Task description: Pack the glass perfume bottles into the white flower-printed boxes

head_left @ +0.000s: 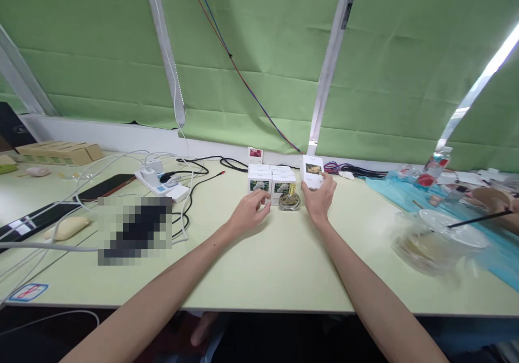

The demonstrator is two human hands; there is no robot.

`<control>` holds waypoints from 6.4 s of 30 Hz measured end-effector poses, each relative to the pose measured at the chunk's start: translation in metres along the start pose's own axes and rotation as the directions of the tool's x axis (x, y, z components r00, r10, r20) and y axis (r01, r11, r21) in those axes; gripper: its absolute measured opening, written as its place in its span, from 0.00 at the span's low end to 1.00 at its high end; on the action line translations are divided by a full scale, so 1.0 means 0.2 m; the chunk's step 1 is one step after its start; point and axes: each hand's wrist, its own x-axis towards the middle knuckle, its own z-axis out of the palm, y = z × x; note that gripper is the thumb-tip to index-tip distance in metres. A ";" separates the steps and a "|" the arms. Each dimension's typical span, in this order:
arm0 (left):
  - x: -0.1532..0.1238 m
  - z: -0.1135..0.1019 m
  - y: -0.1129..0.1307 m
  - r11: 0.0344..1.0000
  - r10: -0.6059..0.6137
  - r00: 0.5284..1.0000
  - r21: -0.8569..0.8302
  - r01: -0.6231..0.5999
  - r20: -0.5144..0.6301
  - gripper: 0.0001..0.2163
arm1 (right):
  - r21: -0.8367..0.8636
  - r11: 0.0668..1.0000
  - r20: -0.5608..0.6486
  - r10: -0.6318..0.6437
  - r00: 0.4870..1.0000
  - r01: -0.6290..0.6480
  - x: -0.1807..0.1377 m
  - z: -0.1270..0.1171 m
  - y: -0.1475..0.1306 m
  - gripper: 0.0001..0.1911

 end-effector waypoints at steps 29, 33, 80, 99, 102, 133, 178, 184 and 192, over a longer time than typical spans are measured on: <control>0.04 -0.04 0.04 0.746 -0.424 0.897 -0.610 0.267 -0.126 0.22 | 0.464 0.663 -0.038 -0.647 0.762 0.587 -0.27 0.05 -0.18 0.19; 0.04 -0.05 0.04 0.766 -0.365 0.929 -0.587 0.260 -0.064 0.25 | 0.455 0.701 -0.156 -0.545 0.824 0.550 -0.22 0.04 -0.17 0.09; 0.05 -0.20 0.05 0.984 -0.178 0.908 0.088 0.156 0.380 0.15 | 0.554 0.760 0.328 -0.574 0.750 0.340 -0.28 0.03 -0.16 0.12; 0.03 -0.13 0.09 0.978 -0.167 0.957 -0.085 0.192 0.235 0.17 | 0.513 0.781 0.325 -0.560 0.762 0.355 -0.28 0.05 -0.17 0.26; 0.03 -0.15 0.10 0.965 -0.196 0.935 -0.111 0.238 0.295 0.21 | 0.516 0.789 0.307 -0.534 0.788 0.334 -0.28 0.05 -0.17 0.27; 0.01 -0.12 0.15 0.996 -0.080 0.898 -0.002 0.089 0.433 0.11 | 0.370 0.872 0.011 -0.348 0.937 0.319 -0.14 -0.01 -0.13 0.22; 0.03 -0.17 0.18 0.991 -0.111 0.835 0.117 0.056 0.538 0.15 | 0.207 0.939 0.296 -0.328 0.897 0.275 -0.12 0.01 -0.10 0.19; 0.02 -0.17 0.16 0.990 -0.125 0.818 0.119 0.070 0.562 0.17 | 0.195 0.942 0.389 -0.331 0.860 0.275 -0.13 0.01 -0.10 0.14; 0.04 -0.19 0.14 0.984 -0.157 0.788 0.032 0.173 0.595 0.19 | 0.148 0.940 0.465 -0.340 0.817 0.307 -0.12 0.04 -0.08 0.06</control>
